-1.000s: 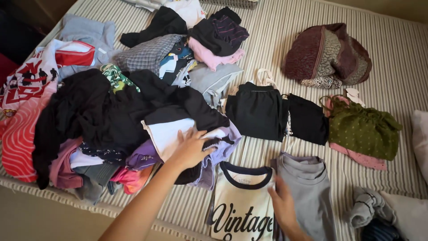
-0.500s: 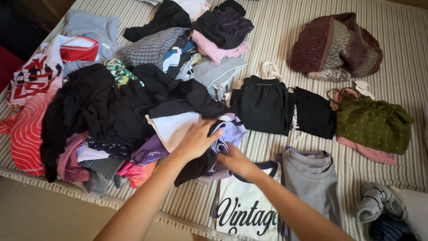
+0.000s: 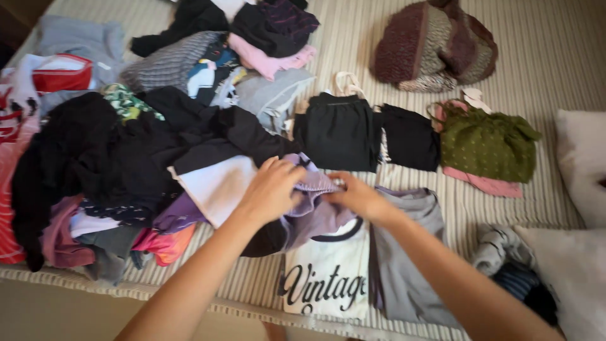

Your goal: Folding various items of laundry on a bed and organizing them into a wooden closet.

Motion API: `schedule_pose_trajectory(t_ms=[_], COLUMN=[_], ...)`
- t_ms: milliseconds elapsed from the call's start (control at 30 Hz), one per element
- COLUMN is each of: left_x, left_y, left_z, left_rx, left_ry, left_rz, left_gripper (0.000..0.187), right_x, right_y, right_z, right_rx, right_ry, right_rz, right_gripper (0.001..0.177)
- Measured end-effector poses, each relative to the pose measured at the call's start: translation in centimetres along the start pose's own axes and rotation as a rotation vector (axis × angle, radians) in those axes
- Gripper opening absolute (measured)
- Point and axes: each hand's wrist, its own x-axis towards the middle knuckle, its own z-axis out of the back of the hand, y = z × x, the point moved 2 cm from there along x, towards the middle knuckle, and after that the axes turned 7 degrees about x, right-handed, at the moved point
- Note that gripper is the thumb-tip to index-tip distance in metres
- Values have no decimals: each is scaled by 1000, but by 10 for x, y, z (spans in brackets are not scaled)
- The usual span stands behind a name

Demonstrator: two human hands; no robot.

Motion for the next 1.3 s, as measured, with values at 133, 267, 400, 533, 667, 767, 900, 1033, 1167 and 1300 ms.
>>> schedule_pose_trajectory(t_ms=[133, 267, 400, 533, 667, 767, 900, 1033, 1167, 1300], left_x=[7, 8, -12, -57, -66, -76, -70, -60, -32, -22], left_y=[-15, -23, -41, -30, -45, -45, -63, -84, -113, -126], left_z=[-3, -38, -37, -48, -12, 5, 53, 92, 153, 200], left_rx=[-311, -654, -359, -53, 52, -133, -237, -5, -9, 38], left_ry=[23, 26, -148, 34, -19, -80, -79, -47, 84, 45], left_rz=[160, 417, 357, 391, 299, 389, 471, 64, 31, -177], left_gripper=[30, 24, 45, 41, 44, 39, 14, 29, 31, 34], right_x=[-31, -56, -72, -116, -119, -135, -168, -214, -229, -244], right_y=[34, 59, 65, 96, 82, 102, 169, 223, 240, 240], right_z=[35, 47, 63, 67, 72, 80, 90, 113, 159, 193], right_rx=[19, -78, -270, -550, -639, -749, -622, -429, -560, -627], right_ry=[31, 1, -53, -39, 43, -82, 21, -69, -116, -222], right_rz=[125, 119, 132, 73, 380, 778, 287, 268, 396, 473], right_gripper=[54, 42, 35, 34, 28, 30, 49, 46, 48, 39])
